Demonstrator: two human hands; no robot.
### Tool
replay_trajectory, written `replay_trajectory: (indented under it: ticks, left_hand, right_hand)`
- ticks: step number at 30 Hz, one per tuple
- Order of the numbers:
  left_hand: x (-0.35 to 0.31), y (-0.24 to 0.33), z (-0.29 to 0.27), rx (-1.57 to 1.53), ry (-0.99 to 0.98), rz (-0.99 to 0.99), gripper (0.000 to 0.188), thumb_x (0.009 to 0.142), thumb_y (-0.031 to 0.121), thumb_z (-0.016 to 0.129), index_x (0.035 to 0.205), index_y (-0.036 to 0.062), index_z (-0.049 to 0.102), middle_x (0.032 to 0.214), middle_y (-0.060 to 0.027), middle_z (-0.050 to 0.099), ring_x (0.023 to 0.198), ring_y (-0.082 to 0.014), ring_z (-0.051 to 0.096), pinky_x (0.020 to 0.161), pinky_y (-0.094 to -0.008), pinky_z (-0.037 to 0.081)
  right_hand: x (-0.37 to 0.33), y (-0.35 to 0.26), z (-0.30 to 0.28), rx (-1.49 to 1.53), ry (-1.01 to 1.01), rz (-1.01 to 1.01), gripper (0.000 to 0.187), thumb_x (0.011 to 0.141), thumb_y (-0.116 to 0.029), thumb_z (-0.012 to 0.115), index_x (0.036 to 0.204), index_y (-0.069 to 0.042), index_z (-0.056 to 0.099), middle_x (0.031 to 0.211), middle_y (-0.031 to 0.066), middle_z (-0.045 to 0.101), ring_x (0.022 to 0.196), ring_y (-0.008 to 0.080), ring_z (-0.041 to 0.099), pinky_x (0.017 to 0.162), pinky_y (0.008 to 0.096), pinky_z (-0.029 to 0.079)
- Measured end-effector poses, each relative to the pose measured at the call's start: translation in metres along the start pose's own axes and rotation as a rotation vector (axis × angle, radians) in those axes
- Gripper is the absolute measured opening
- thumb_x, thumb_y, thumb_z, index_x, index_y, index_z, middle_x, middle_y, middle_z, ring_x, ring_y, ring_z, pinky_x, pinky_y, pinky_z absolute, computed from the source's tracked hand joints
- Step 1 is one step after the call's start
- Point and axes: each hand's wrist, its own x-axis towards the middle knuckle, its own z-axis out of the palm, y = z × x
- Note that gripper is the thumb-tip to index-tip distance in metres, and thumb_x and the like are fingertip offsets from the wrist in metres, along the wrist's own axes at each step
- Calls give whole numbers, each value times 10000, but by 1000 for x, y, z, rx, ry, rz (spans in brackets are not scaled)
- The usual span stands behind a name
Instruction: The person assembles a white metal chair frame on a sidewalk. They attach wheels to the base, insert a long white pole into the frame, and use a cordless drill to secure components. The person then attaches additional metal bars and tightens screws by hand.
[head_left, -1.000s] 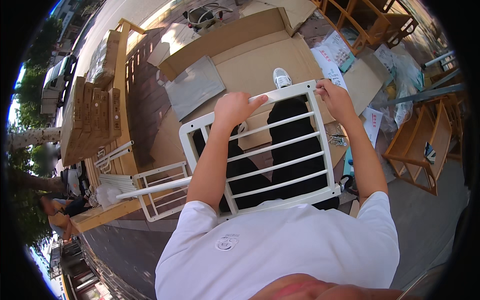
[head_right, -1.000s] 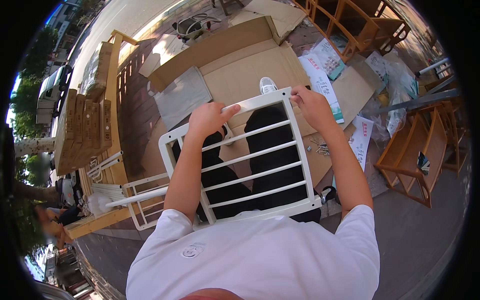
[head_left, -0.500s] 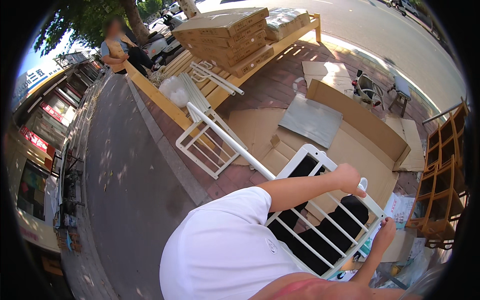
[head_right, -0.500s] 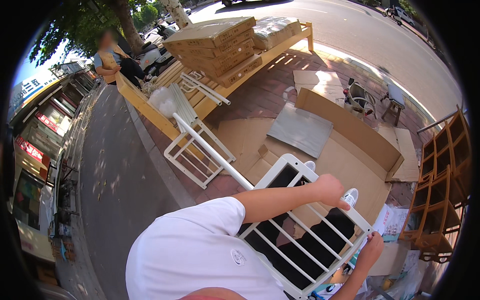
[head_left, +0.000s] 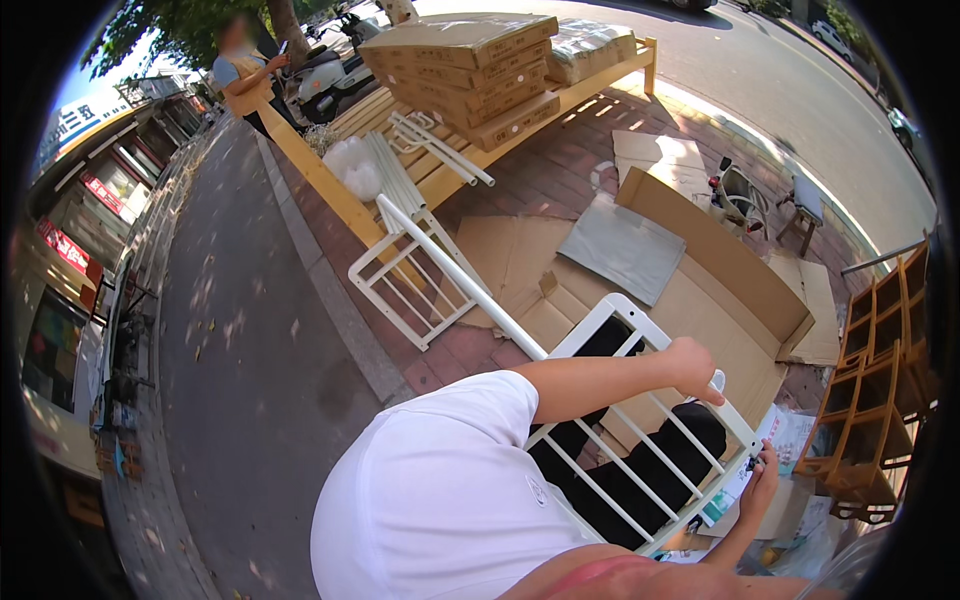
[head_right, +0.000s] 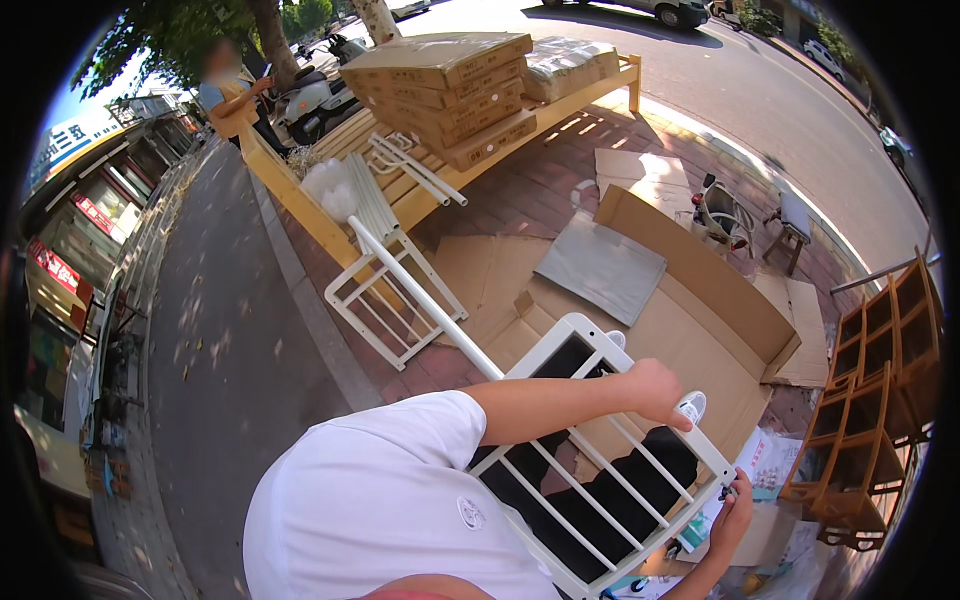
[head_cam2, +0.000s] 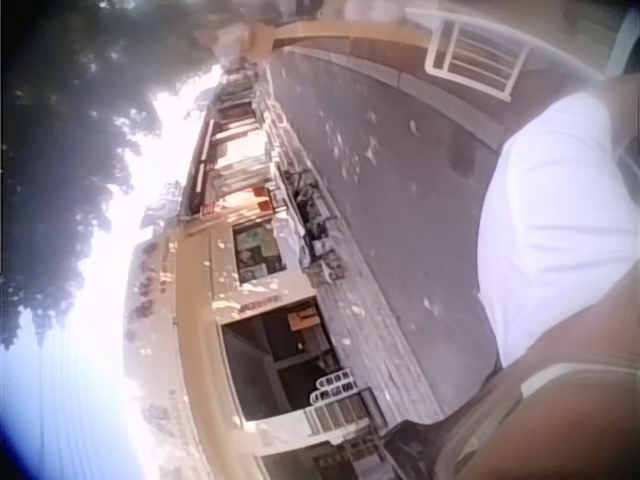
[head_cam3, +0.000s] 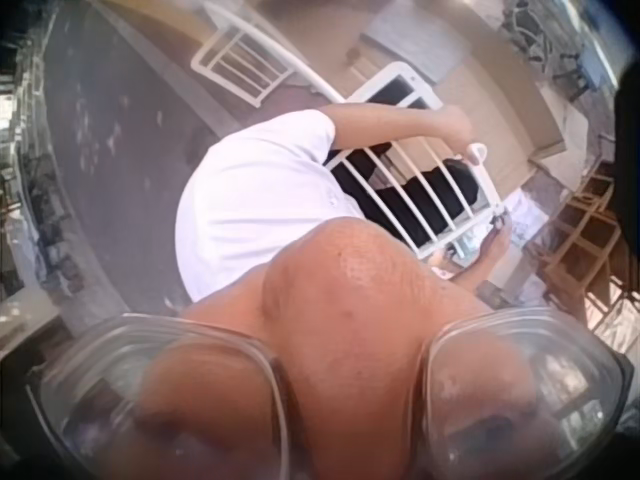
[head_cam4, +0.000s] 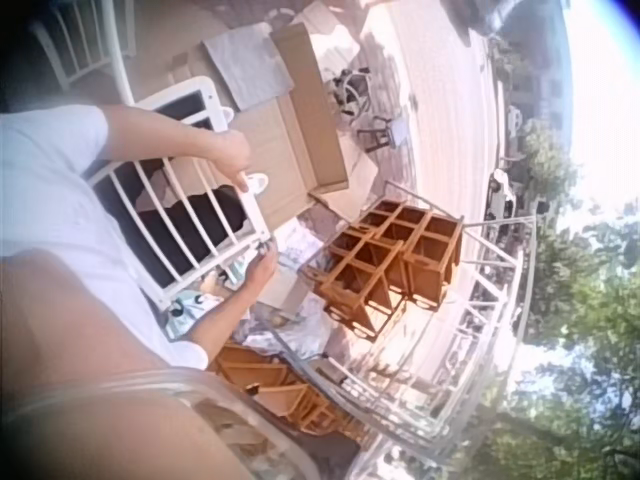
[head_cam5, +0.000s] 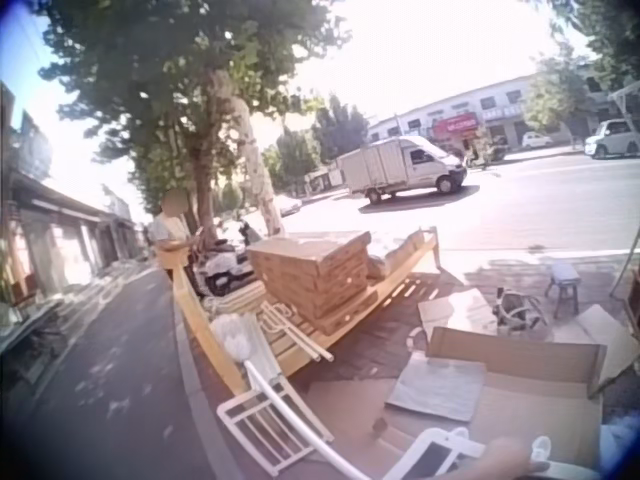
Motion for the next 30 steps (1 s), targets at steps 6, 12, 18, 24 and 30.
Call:
replay_trajectory:
  ticks: [6,12,18,24,30]
  left_hand:
    - [-3,3,-6,-1,-13,-3,809,873,830,448,913,100,794,899,-105,755,896,-318,729,722,-442,568]
    - [-4,3,-8,-34,0,7,782,885,790,488,909,70,789,892,-139,749,890,-342,725,727,-449,571]
    - [-2,1,-6,-33,17,10,777,886,790,485,897,76,792,890,-138,749,887,-344,723,718,-454,568]
    - [1,1,-7,-25,-2,-1,792,863,821,477,878,96,796,884,-111,752,874,-329,729,717,-445,571]
    - [-3,-2,-4,-55,44,-4,803,858,829,483,901,92,798,890,-117,749,904,-332,724,745,-442,575]
  right_hand:
    - [-4,18,15,54,120,70,527,1067,-494,457,1158,11,573,1177,180,688,1069,326,678,910,399,517]
    - [-2,22,23,73,202,117,567,1082,-477,425,1295,22,591,1148,196,700,1080,340,680,953,407,504]
    - [9,9,6,75,73,176,551,1083,-452,452,1179,47,663,1104,193,716,1059,313,686,939,389,507]
    - [17,-2,0,113,78,184,573,1075,-487,454,1154,36,673,1050,190,732,984,298,711,869,392,531]
    - [11,-4,19,56,227,-94,426,1084,-365,477,1089,26,647,1209,191,690,1227,370,618,1079,455,440]
